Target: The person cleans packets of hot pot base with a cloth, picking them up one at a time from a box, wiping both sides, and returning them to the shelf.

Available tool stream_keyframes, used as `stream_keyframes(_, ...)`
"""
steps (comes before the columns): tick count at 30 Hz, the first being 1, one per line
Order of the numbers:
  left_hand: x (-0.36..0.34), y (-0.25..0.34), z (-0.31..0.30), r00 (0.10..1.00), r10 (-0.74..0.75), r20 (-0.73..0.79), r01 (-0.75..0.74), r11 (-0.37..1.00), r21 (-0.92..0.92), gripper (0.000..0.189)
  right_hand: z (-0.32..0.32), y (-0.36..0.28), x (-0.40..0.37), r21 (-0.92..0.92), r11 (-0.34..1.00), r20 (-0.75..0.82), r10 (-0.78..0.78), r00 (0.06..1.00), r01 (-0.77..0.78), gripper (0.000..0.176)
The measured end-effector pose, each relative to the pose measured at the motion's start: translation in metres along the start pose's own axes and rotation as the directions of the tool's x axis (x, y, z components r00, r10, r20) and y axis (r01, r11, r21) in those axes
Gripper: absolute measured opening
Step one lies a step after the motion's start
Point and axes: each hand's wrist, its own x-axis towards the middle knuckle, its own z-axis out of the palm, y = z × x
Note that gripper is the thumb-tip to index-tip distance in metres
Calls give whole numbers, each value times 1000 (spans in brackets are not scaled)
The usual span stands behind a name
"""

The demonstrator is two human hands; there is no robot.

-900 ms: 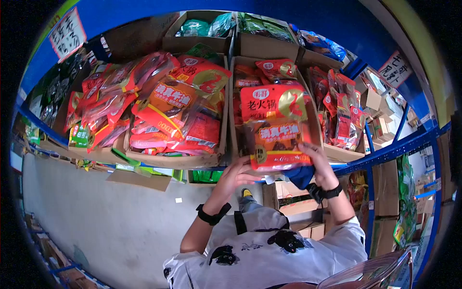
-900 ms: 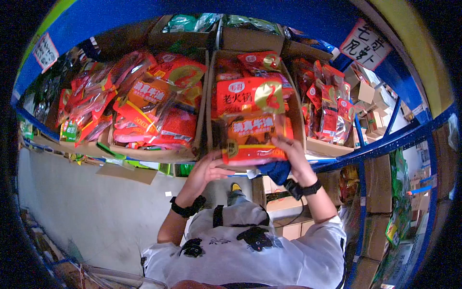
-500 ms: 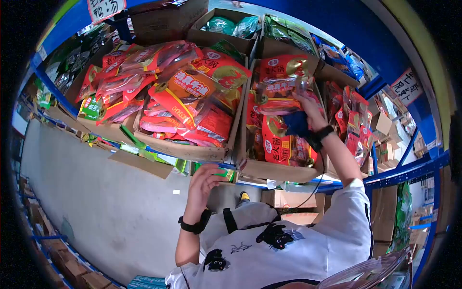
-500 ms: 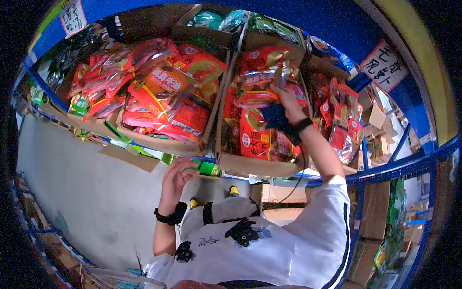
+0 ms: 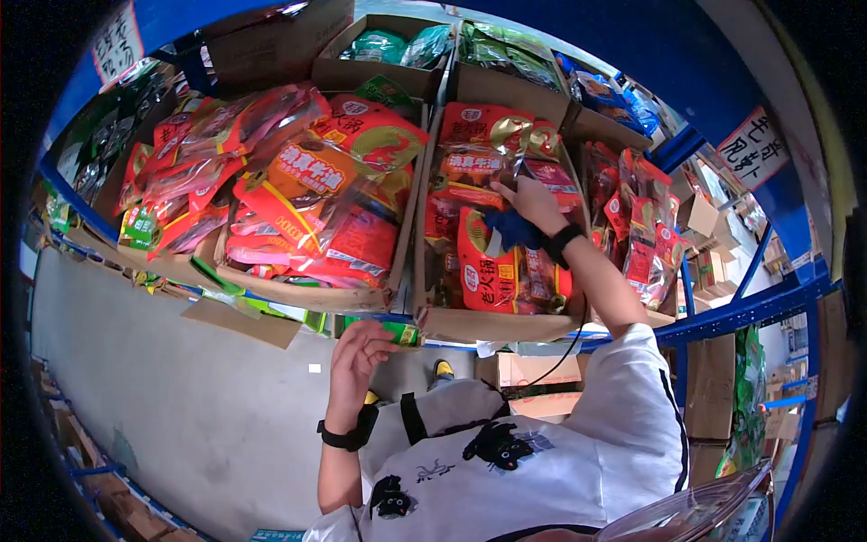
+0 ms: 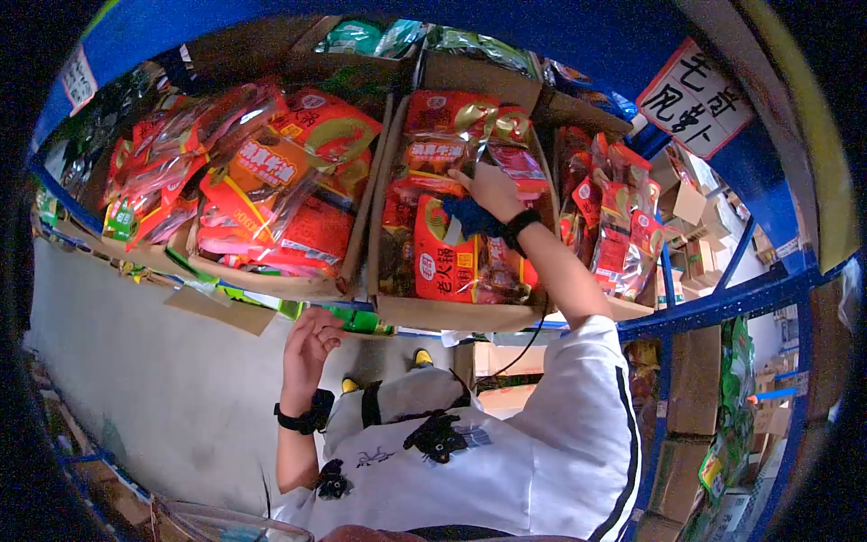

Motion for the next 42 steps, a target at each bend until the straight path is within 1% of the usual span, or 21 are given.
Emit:
stream_keyframes(1,0,1,-3,1000,-5,-3,5,1000,11,28,0,9,-4,1,998,-170,-67,983,68,55)
stream_keyframes(2,0,1,-4,1000,-9,-8,9,1000,23,29,-9,18,-10,46,993,-216,-98,972,110,43)
stream_keyframes(4,2,0,-8,1000,-11,-14,12,1000,25,29,-24,37,-22,-159,975,-292,-195,936,154,42)
stream_keyframes(8,11,-6,-5,1000,-17,6,17,1000,3,29,-26,53,-37,-411,911,-145,-37,989,-26,57)
stream_keyframes(10,14,-6,3,999,-29,33,29,999,27,28,5,83,-25,-436,894,-240,-227,944,104,72)
stream_keyframes(15,10,-5,4,995,-86,45,82,993,80,26,7,100,-17,-498,863,-232,-229,945,87,44)
stream_keyframes(17,10,-4,2,996,-86,28,82,992,99,26,1,104,-11,-555,824,-141,-225,964,112,29)
stream_keyframes(20,7,-1,1,997,-73,25,70,992,107,26,-11,87,-15,-497,862,-299,-275,914,97,20)
stream_keyframes(24,5,10,-8,995,-100,13,96,983,159,26,-51,74,-12,-482,868,-384,-85,919,-121,19)
stream_keyframes(26,10,14,-16,997,-78,0,77,979,191,26,-63,90,-12,-401,912,-573,-181,799,-81,17)
stream_keyframes(28,16,19,-14,997,-78,12,74,974,213,26,-78,92,-24,-291,943,-678,-84,730,-162,22)
stream_keyframes(29,19,19,-12,996,-84,20,79,980,185,26,-86,99,-28,-142,988,-657,-44,752,-66,28)
stream_keyframes(30,21,20,-7,996,-91,11,87,977,192,26,-92,96,-38,-88,992,-666,10,746,-92,30)
stream_keyframes(33,33,20,6,977,-132,167,90,967,238,33,-115,44,-84,-129,991,-687,-68,724,-30,27)
stream_keyframes(35,44,16,24,957,-142,252,55,945,323,32,-120,19,-106,-247,964,-780,-258,570,99,24)
stream_keyframes(36,48,15,30,929,-147,338,1,918,396,31,-122,-1,-121,-201,977,-726,-196,659,70,24)
stream_keyframes(37,53,11,32,893,-226,390,125,956,267,34,-114,-7,-131,-212,973,-694,-216,687,92,21)
stream_keyframes(38,56,9,38,883,-240,404,137,954,267,34,-105,-12,-141,-223,968,-660,-234,714,111,19)
stream_keyframes(40,63,8,53,812,-170,559,-42,937,346,48,-100,-46,-160,-221,950,-551,-308,776,221,11)
stream_keyframes(41,65,7,58,829,-306,468,270,952,142,53,-93,-56,-167,-218,921,-511,-391,766,324,8)
stream_keyframes(42,66,5,59,818,-317,480,282,948,147,53,-84,-63,-172,-210,880,-473,-473,743,427,6)
